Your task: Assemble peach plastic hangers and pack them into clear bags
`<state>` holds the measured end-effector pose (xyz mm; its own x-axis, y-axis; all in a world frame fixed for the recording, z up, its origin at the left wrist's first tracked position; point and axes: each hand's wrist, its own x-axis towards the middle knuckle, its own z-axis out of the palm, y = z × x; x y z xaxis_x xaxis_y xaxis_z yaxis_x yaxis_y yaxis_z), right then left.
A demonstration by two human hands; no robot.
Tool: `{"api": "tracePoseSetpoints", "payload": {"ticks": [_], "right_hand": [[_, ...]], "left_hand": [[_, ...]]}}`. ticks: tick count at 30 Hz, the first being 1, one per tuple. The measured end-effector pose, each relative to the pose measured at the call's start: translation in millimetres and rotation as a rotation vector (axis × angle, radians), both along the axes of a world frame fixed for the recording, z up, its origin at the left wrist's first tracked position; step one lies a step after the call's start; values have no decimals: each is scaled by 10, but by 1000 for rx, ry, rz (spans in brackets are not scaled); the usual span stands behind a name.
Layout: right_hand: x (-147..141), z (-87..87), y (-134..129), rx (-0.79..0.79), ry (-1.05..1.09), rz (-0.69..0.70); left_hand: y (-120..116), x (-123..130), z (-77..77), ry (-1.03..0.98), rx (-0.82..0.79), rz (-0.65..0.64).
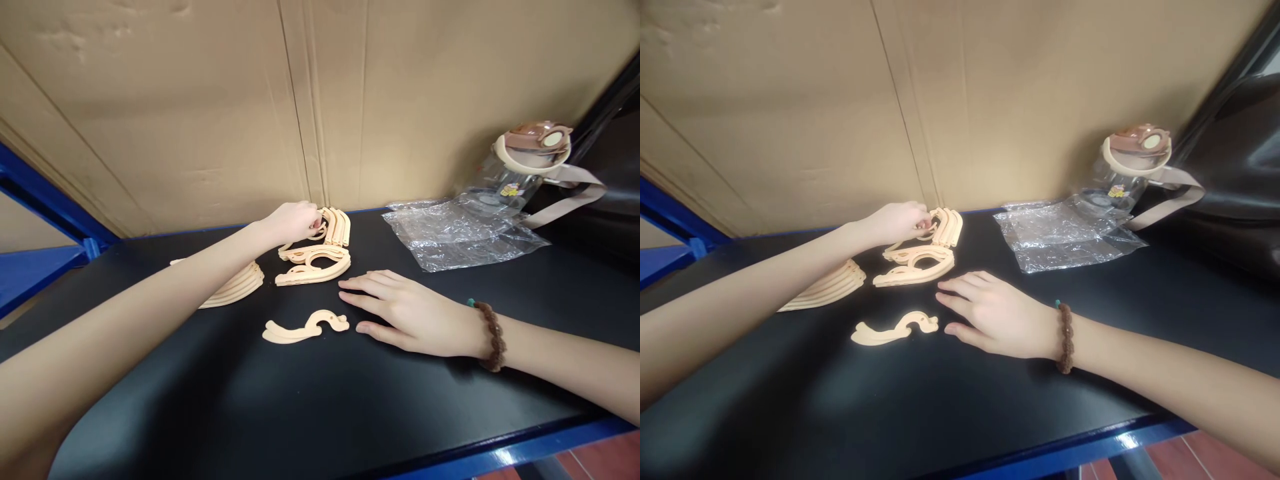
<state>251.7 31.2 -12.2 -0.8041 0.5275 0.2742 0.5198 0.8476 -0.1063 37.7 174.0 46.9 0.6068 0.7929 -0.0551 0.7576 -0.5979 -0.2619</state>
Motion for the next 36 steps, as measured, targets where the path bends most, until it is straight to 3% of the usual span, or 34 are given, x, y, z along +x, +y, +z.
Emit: {"api": "tracePoseSetpoints", "payload": {"ticks": [11,14,18,21,26,31,36], "right_hand": [[-3,0,1,6,-12,-4],[0,-1,-1,9,-9,-3],[1,-3,-3,3,-28,-6],[-5,0,-4,7,-29,-6],[-13,15,-3,14,-22,-15],[-18,15,-3,14,-8,-16],[-11,3,-6,15,-2,-14]], "left_hand": [[-80,-71,202,-88,153,-52],[-239,-140,301,-105,194,-59],[-633,-250,369,-69,244,-144],[-988,-352,313,-17,281,-306],[-1408,-536,82,73,314,-506],[-1478,-719,-131,56,377,-525],[-1421,-842,-190,-3,265,-505]]}}
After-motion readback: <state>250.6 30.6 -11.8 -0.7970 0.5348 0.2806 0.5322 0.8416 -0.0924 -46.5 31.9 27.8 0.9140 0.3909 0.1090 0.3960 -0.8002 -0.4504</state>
